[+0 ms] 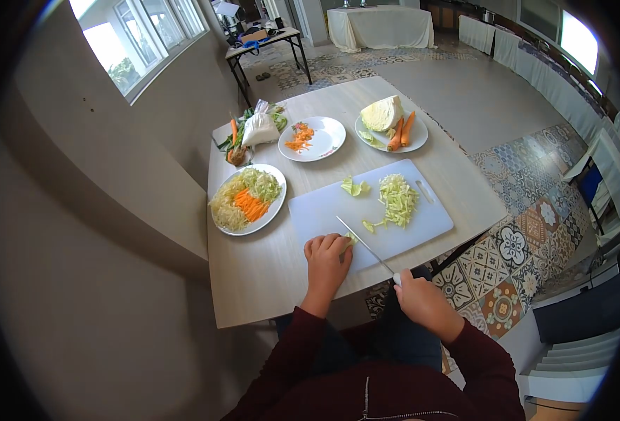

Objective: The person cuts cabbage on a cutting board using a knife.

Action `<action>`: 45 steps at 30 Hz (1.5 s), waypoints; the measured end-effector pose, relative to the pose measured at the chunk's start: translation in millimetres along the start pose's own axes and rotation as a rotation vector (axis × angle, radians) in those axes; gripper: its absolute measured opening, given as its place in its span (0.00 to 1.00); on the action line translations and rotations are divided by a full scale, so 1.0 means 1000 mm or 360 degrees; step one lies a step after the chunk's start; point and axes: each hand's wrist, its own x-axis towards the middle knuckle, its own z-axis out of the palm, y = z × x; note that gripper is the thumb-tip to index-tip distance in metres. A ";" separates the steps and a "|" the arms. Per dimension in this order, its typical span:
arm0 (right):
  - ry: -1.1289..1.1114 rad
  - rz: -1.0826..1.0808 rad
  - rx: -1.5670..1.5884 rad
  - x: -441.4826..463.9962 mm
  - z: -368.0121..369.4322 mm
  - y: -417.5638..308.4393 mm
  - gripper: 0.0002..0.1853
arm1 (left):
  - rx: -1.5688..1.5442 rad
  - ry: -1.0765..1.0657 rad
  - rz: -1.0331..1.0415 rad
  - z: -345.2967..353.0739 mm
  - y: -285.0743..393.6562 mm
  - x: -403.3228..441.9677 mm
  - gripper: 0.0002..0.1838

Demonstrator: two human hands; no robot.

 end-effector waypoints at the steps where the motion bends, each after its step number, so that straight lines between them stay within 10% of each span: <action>1: -0.0037 0.0027 -0.0030 -0.004 -0.002 0.000 0.14 | 0.0000 0.0001 0.0001 0.000 0.000 0.000 0.10; 45: 0.0150 0.0049 -0.0046 -0.037 -0.011 0.020 0.14 | -0.0003 0.0045 0.0030 -0.001 0.002 0.001 0.06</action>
